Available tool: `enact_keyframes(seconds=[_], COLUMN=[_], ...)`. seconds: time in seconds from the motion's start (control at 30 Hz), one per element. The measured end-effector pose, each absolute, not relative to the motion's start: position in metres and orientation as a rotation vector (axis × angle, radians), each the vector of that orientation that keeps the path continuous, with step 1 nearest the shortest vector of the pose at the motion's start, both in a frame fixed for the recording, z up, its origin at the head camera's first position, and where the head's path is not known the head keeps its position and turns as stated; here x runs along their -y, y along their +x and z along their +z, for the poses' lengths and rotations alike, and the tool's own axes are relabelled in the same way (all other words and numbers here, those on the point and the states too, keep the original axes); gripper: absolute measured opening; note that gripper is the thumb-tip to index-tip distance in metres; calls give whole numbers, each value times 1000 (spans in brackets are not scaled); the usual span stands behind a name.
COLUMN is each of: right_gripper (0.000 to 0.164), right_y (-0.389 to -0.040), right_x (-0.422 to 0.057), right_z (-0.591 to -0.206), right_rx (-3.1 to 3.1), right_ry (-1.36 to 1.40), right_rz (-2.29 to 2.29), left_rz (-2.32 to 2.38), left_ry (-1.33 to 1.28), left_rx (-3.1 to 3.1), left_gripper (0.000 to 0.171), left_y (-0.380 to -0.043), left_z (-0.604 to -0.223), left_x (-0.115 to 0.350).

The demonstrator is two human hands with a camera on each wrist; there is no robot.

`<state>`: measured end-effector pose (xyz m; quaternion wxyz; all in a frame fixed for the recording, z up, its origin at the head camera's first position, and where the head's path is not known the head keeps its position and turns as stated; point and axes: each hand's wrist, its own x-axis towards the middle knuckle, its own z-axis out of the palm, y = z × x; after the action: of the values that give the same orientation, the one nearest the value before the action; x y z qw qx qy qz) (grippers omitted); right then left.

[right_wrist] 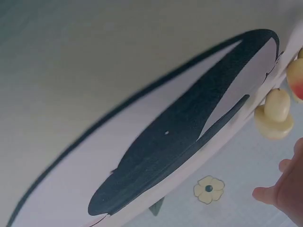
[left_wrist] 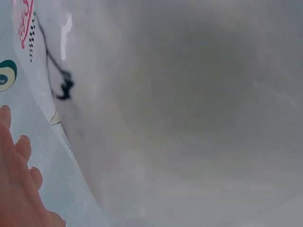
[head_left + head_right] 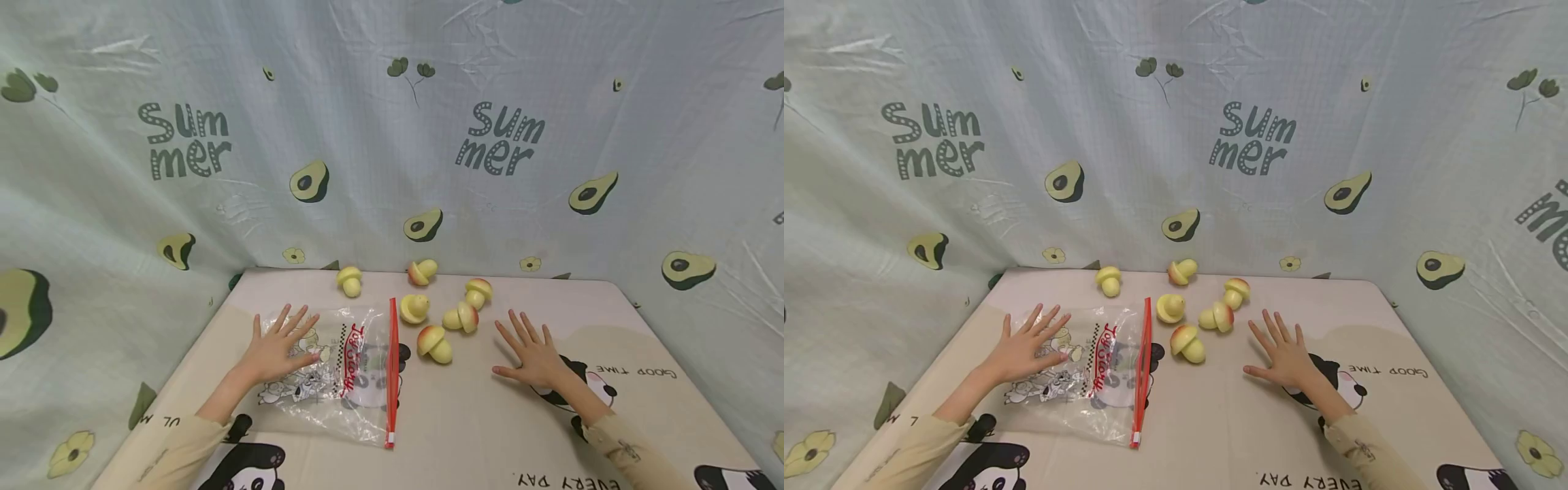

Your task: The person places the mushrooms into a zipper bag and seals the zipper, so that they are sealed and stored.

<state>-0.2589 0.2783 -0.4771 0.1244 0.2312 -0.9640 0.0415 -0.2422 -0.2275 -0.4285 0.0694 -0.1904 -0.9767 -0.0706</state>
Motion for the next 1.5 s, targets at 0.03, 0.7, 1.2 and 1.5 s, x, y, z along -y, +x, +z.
enact_keyframes(seconds=[0.03,0.7,1.2,1.5], right_gripper=[86,86,83,81], right_y=[-259,-251,-236,-229], right_x=[-277,-252,-228,-219], right_z=[-477,-467,-463,-463], right_rx=[2810,2794,2805,2747], right_ry=[672,811,880,943], right_rz=[119,118,109,122], left_rz=[-214,-131,-83,-132], left_ry=[-571,-633,-740,-789], left_rx=[2937,2863,2818,2779], left_gripper=[75,76,73,70], left_y=[-242,-226,-212,-207], left_z=[-429,-440,-439,-442], left_x=[227,228,217,206])
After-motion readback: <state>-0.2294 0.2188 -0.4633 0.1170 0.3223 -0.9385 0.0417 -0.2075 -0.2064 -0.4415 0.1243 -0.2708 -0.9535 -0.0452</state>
